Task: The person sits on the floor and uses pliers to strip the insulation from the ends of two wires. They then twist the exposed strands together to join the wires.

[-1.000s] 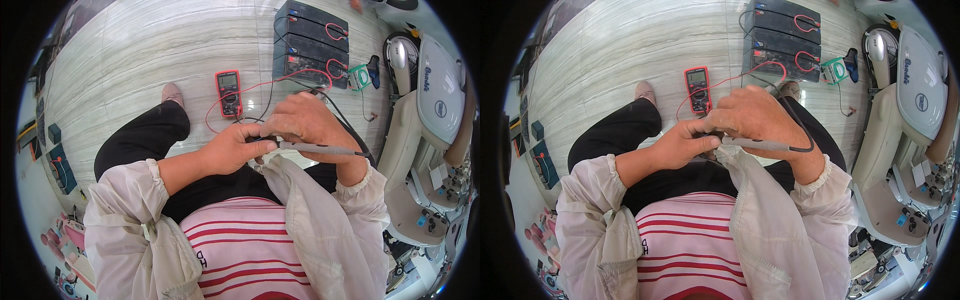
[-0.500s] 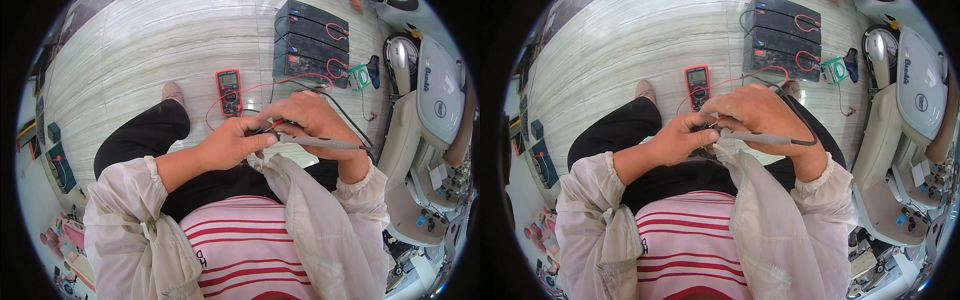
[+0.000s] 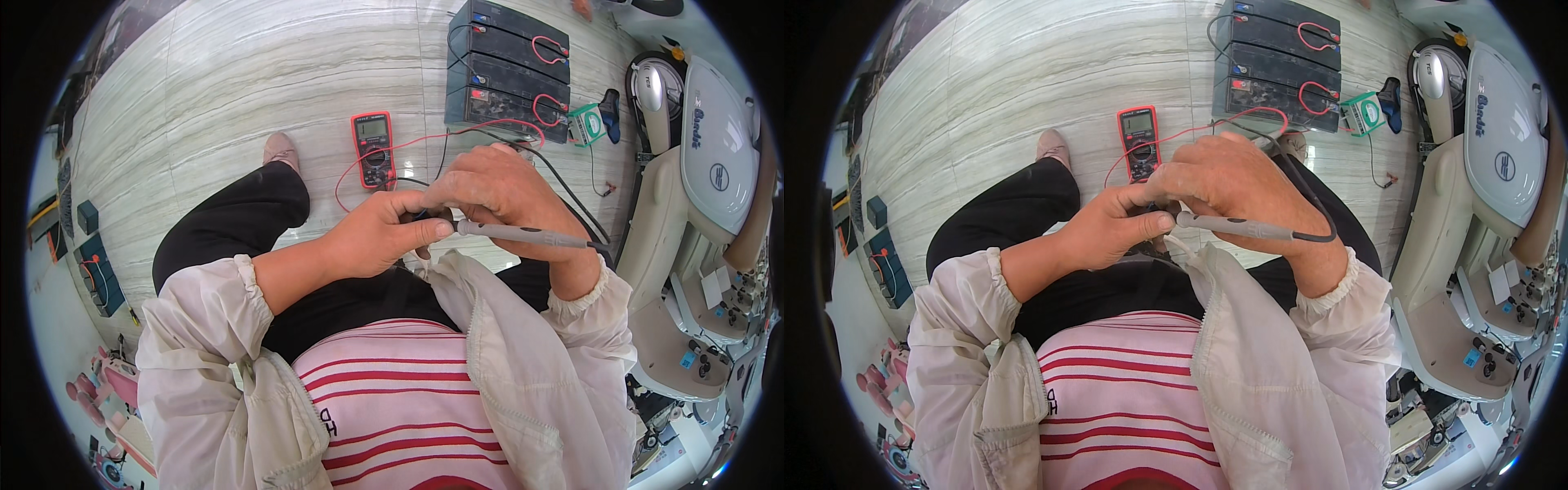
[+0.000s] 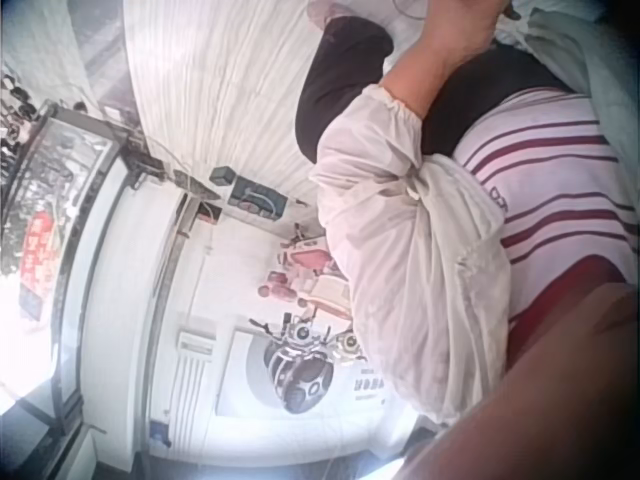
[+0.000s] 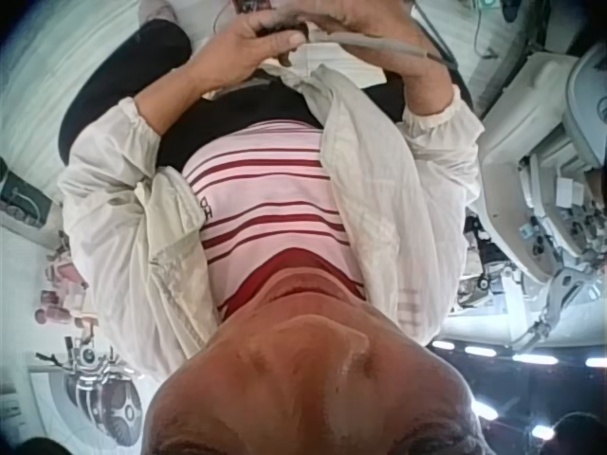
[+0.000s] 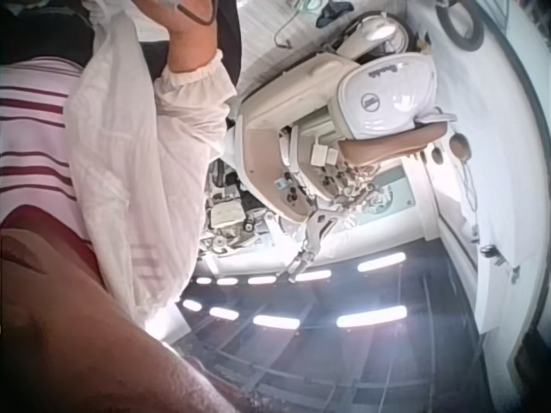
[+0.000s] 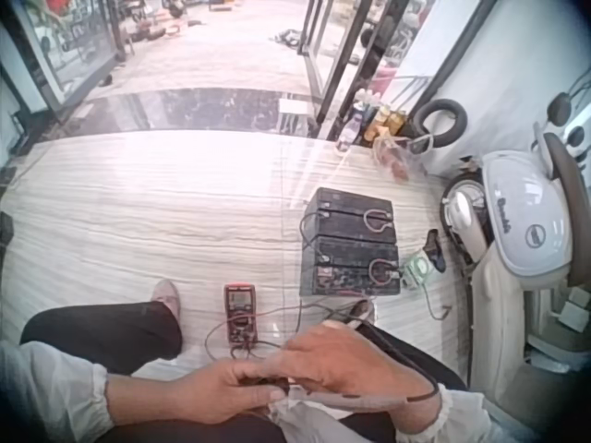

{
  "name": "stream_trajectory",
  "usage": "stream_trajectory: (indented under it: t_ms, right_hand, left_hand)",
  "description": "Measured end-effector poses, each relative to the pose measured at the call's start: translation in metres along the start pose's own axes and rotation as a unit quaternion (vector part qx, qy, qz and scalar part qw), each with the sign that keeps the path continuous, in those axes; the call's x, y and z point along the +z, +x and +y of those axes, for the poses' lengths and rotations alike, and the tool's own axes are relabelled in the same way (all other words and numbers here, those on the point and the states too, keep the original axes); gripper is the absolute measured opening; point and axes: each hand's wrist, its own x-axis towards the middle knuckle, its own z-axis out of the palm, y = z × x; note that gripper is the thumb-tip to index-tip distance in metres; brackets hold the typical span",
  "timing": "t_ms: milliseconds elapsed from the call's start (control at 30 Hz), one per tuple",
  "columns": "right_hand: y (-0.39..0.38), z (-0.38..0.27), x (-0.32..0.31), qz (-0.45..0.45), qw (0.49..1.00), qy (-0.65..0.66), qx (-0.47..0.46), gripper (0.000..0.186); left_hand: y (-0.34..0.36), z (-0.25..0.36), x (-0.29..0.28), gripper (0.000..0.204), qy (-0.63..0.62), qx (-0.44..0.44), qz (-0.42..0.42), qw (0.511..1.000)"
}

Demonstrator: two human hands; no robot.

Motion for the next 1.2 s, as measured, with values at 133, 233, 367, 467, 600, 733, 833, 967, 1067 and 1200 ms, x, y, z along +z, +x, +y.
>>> stream_trajectory:
  t_ms: [133, 233, 367, 467, 600, 733, 833, 967, 1067, 1200]
  right_hand:
    - [-0.001, 0.002, 0.001, -0.002, 1.0, 0.0, -0.004, 0.03]
    - [-0.003, 0.007, 0.003, -0.007, 1.0, -0.017, -0.018, 0.03]
    - [-0.003, 0.006, 0.005, 0.008, 1.0, -0.008, -0.014, 0.029]
    - [-0.003, 0.007, 0.006, 0.012, 1.0, -0.014, -0.021, 0.033]
    - [-0.001, 0.0, 0.001, -0.013, 1.0, 0.009, 0.014, 0.035]
    - [0.0, 0.002, 0.006, 0.045, 0.998, 0.034, 0.003, 0.033]
    - [0.002, -0.004, -0.001, 0.035, 0.999, 0.033, 0.016, 0.032]
    - [0.001, 0.002, 0.004, 0.052, 0.997, 0.045, -0.029, 0.038]
    - [0.001, -0.004, -0.003, -0.016, 1.0, 0.018, 0.014, 0.034]
    - [0.0, 0.005, 0.0, -0.005, 1.0, 0.002, -0.013, 0.043]
  left_hand:
    - [0.0, -0.001, -0.001, 0.025, 0.01, -0.001, -0.002, 1.0]
    - [0.0, -0.002, 0.001, 0.026, -0.009, 0.008, -0.003, 1.0]
    - [0.0, -0.002, -0.001, 0.027, 0.001, -0.002, -0.003, 1.0]
    - [-0.001, -0.001, 0.0, 0.027, 0.0, -0.009, -0.002, 1.0]
    - [-0.001, 0.0, 0.0, 0.026, -0.003, 0.0, 0.005, 1.0]
    - [0.0, 0.0, -0.001, 0.026, -0.004, 0.0, 0.012, 1.0]
    - [0.001, -0.002, -0.003, 0.025, 0.005, 0.001, 0.014, 1.0]
    - [0.001, 0.001, -0.003, 0.028, 0.017, 0.001, 0.012, 1.0]
    - [0.001, 0.002, -0.002, 0.03, 0.022, 0.016, 0.011, 1.0]
    - [0.001, 0.0, -0.005, 0.031, 0.004, 0.009, 0.019, 1.0]
